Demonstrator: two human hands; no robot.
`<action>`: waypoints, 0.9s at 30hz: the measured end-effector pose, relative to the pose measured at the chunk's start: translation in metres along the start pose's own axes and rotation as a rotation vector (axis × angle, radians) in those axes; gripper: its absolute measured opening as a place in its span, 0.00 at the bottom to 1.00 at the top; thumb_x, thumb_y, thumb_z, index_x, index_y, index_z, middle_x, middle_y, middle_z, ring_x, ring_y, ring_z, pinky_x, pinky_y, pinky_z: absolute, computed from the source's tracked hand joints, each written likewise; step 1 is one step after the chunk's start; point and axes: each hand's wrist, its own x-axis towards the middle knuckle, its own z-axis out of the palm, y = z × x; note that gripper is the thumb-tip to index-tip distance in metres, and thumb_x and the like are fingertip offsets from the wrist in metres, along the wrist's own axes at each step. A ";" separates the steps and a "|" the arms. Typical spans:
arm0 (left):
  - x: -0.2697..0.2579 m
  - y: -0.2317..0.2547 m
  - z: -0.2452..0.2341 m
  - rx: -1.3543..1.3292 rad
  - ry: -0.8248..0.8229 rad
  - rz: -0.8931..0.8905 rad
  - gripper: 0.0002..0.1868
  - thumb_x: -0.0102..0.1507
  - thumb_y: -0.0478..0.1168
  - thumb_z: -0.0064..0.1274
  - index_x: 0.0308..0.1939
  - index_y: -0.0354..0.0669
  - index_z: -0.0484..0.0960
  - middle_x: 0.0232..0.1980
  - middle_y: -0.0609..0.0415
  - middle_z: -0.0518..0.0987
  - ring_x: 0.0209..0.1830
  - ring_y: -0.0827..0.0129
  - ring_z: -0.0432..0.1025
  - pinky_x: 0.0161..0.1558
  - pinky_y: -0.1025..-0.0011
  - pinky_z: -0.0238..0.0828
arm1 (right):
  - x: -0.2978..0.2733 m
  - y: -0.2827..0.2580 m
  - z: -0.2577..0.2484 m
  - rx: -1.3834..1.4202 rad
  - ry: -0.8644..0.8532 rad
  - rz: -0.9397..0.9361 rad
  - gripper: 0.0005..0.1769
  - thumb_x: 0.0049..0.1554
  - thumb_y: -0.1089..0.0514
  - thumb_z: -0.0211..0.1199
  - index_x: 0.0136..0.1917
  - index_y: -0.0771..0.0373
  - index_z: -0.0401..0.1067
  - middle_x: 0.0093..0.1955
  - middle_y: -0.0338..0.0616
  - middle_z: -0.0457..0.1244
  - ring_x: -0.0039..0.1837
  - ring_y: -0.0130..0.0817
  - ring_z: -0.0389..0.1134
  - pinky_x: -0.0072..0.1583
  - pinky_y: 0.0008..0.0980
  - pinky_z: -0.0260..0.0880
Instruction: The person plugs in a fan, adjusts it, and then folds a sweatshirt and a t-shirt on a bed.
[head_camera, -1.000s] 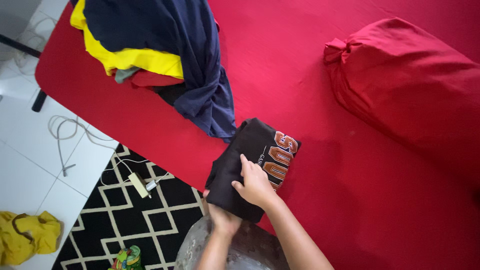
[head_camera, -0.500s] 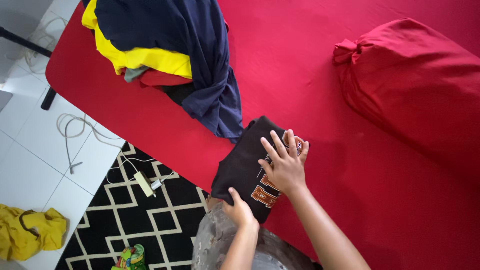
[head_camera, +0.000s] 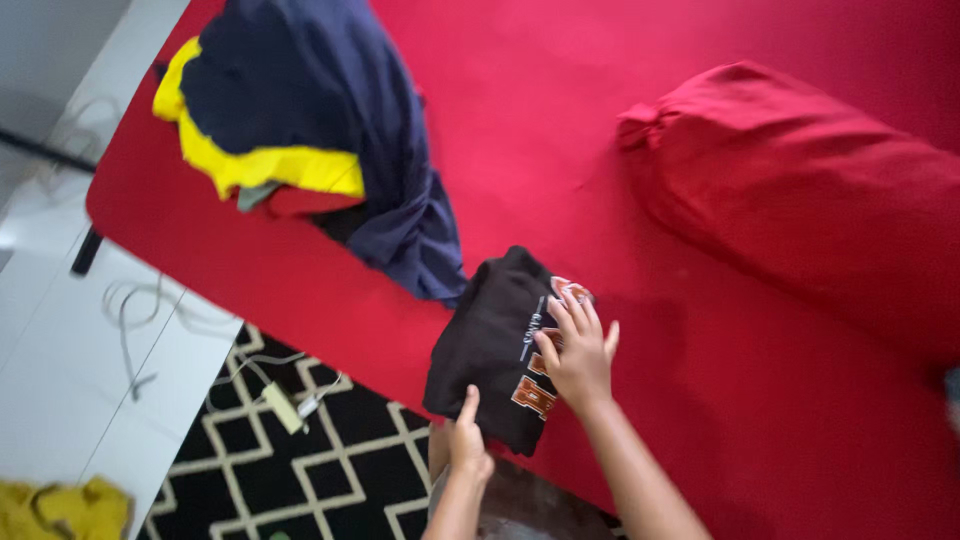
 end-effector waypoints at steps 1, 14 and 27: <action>-0.001 0.004 0.003 0.069 0.017 0.040 0.32 0.60 0.46 0.59 0.67 0.40 0.72 0.66 0.52 0.77 0.64 0.62 0.72 0.63 0.61 0.68 | -0.016 0.007 -0.005 0.046 0.066 0.091 0.33 0.57 0.42 0.63 0.73 0.48 0.66 0.79 0.43 0.55 0.80 0.45 0.50 0.74 0.73 0.36; -0.108 0.058 0.138 0.689 -0.234 0.510 0.19 0.62 0.40 0.60 0.52 0.30 0.82 0.52 0.43 0.86 0.50 0.60 0.79 0.53 0.64 0.72 | -0.247 0.063 -0.064 0.152 0.037 0.951 0.25 0.53 0.42 0.68 0.59 0.54 0.77 0.66 0.43 0.67 0.69 0.40 0.68 0.68 0.39 0.68; -0.301 0.120 0.190 0.674 -0.742 -0.745 0.25 0.60 0.43 0.52 0.55 0.26 0.77 0.50 0.36 0.84 0.48 0.51 0.81 0.53 0.58 0.79 | -0.260 -0.008 -0.149 1.777 0.259 0.907 0.30 0.52 0.45 0.67 0.65 0.57 0.70 0.66 0.49 0.67 0.68 0.44 0.67 0.68 0.45 0.68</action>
